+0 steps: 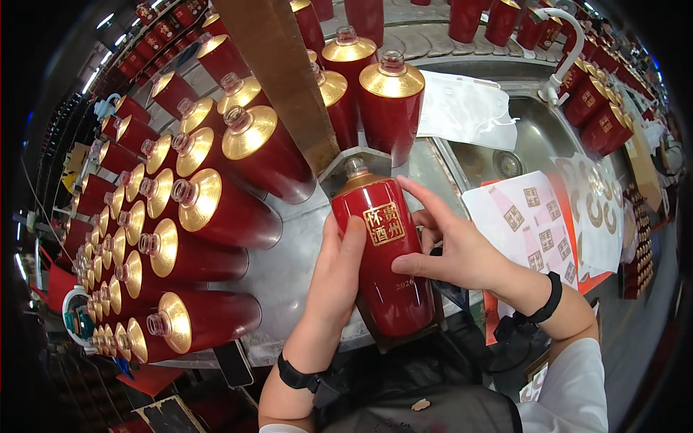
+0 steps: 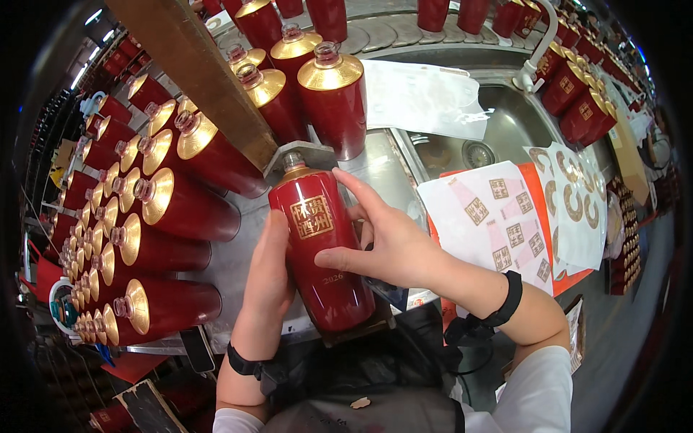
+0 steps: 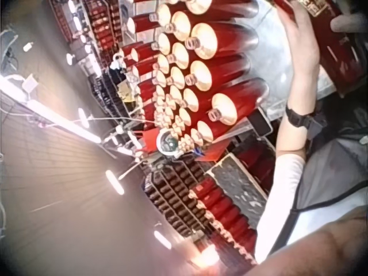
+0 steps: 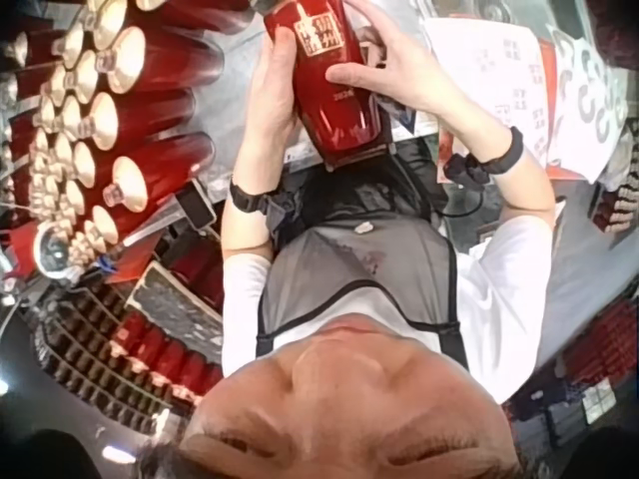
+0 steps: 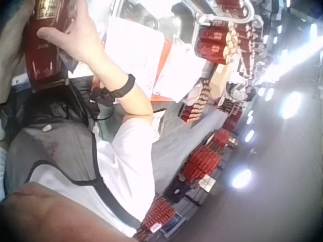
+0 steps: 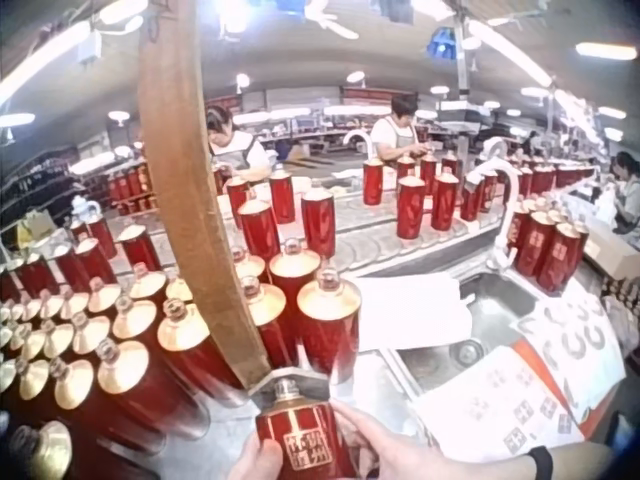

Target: Applying labels and decorative foil to red liquor bottles in a factory setting.

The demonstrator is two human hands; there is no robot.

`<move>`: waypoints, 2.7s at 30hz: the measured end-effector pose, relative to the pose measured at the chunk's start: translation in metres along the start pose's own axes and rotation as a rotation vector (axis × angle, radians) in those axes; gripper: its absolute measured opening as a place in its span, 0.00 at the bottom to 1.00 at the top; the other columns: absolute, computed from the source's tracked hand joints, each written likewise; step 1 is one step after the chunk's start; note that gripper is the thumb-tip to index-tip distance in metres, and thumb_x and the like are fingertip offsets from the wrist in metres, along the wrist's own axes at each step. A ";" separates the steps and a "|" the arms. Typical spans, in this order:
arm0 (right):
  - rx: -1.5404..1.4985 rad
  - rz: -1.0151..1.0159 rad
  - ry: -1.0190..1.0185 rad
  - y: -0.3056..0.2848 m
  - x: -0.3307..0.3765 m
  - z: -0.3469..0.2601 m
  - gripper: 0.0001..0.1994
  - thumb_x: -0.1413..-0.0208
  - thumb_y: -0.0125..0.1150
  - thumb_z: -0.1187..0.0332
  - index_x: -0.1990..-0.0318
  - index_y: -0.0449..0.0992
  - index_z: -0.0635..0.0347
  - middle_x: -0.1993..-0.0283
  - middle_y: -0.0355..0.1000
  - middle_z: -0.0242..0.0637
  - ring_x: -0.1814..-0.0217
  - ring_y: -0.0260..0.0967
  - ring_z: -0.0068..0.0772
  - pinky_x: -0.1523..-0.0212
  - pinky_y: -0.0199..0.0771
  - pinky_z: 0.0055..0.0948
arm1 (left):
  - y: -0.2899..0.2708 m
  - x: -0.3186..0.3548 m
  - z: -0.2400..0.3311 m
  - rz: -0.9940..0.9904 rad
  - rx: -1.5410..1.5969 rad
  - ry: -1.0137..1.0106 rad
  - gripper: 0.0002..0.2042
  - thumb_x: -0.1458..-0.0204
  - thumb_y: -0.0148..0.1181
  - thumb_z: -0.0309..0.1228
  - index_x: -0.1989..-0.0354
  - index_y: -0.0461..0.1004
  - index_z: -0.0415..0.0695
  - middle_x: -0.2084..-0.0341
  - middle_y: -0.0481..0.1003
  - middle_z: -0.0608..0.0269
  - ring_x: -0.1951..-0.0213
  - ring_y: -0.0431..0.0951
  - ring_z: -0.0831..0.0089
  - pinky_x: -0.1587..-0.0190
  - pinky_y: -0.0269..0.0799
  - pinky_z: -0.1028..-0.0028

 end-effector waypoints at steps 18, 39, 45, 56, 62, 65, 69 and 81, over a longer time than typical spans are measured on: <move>0.022 0.001 -0.103 -0.002 0.000 0.003 0.53 0.52 0.76 0.57 0.25 0.43 0.56 0.50 0.75 0.44 0.71 0.68 0.18 0.67 0.69 0.20 | 0.013 0.007 0.013 0.002 -0.170 0.180 0.29 0.40 0.56 0.24 0.33 0.51 0.41 0.47 0.71 0.57 0.49 0.75 0.73 0.46 0.74 0.71; -0.052 -0.019 -0.019 0.001 0.006 -0.005 0.55 0.56 0.76 0.76 0.24 0.43 0.51 0.48 0.72 0.35 0.67 0.62 0.14 0.57 0.65 0.19 | 0.011 0.007 0.009 -0.063 -0.231 0.189 0.35 0.42 0.59 0.24 0.29 0.46 0.41 0.44 0.69 0.56 0.45 0.73 0.72 0.43 0.71 0.69; -0.076 -0.027 -0.061 0.000 0.005 -0.002 0.57 0.56 0.80 0.65 0.25 0.41 0.55 0.44 0.73 0.41 0.71 0.61 0.15 0.66 0.66 0.18 | 0.010 0.006 0.010 -0.046 -0.247 0.206 0.35 0.41 0.59 0.25 0.29 0.46 0.40 0.44 0.68 0.56 0.45 0.73 0.71 0.42 0.70 0.69; -0.063 -0.015 -0.015 0.002 0.006 -0.005 0.56 0.58 0.77 0.75 0.24 0.43 0.55 0.50 0.71 0.33 0.65 0.62 0.15 0.57 0.64 0.19 | 0.009 0.005 0.012 -0.069 -0.303 0.240 0.35 0.42 0.60 0.26 0.30 0.46 0.38 0.44 0.69 0.54 0.45 0.73 0.71 0.43 0.71 0.69; -0.079 -0.018 -0.009 0.002 0.006 -0.001 0.57 0.60 0.78 0.74 0.24 0.43 0.55 0.50 0.71 0.34 0.65 0.62 0.15 0.57 0.64 0.18 | 0.008 0.007 0.013 -0.044 -0.335 0.255 0.35 0.41 0.60 0.27 0.30 0.46 0.38 0.44 0.68 0.53 0.45 0.73 0.70 0.43 0.71 0.69; -0.081 -0.028 -0.049 0.002 0.005 -0.001 0.58 0.59 0.81 0.66 0.24 0.42 0.56 0.47 0.72 0.38 0.68 0.62 0.14 0.63 0.65 0.18 | 0.008 0.006 0.014 -0.029 -0.342 0.248 0.35 0.41 0.60 0.27 0.30 0.46 0.38 0.44 0.68 0.53 0.45 0.73 0.70 0.44 0.71 0.69; -0.042 -0.003 -0.066 0.002 0.004 -0.003 0.59 0.60 0.82 0.64 0.24 0.41 0.56 0.50 0.72 0.37 0.66 0.64 0.16 0.62 0.66 0.19 | 0.010 0.006 0.015 -0.037 -0.329 0.260 0.33 0.41 0.60 0.28 0.31 0.49 0.38 0.45 0.69 0.54 0.46 0.73 0.70 0.44 0.71 0.70; -0.009 0.001 -0.049 0.003 0.004 -0.007 0.60 0.60 0.82 0.63 0.24 0.40 0.56 0.51 0.70 0.38 0.62 0.68 0.20 0.57 0.69 0.21 | 0.012 0.006 0.016 -0.063 -0.267 0.268 0.32 0.40 0.60 0.30 0.32 0.50 0.39 0.46 0.70 0.55 0.47 0.74 0.71 0.46 0.72 0.70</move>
Point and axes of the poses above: each hand's wrist, its own x-axis away from the middle knuckle, its own y-axis out of the palm, z = x × y, the point moved 10 cm from there along -x, towards the middle knuckle
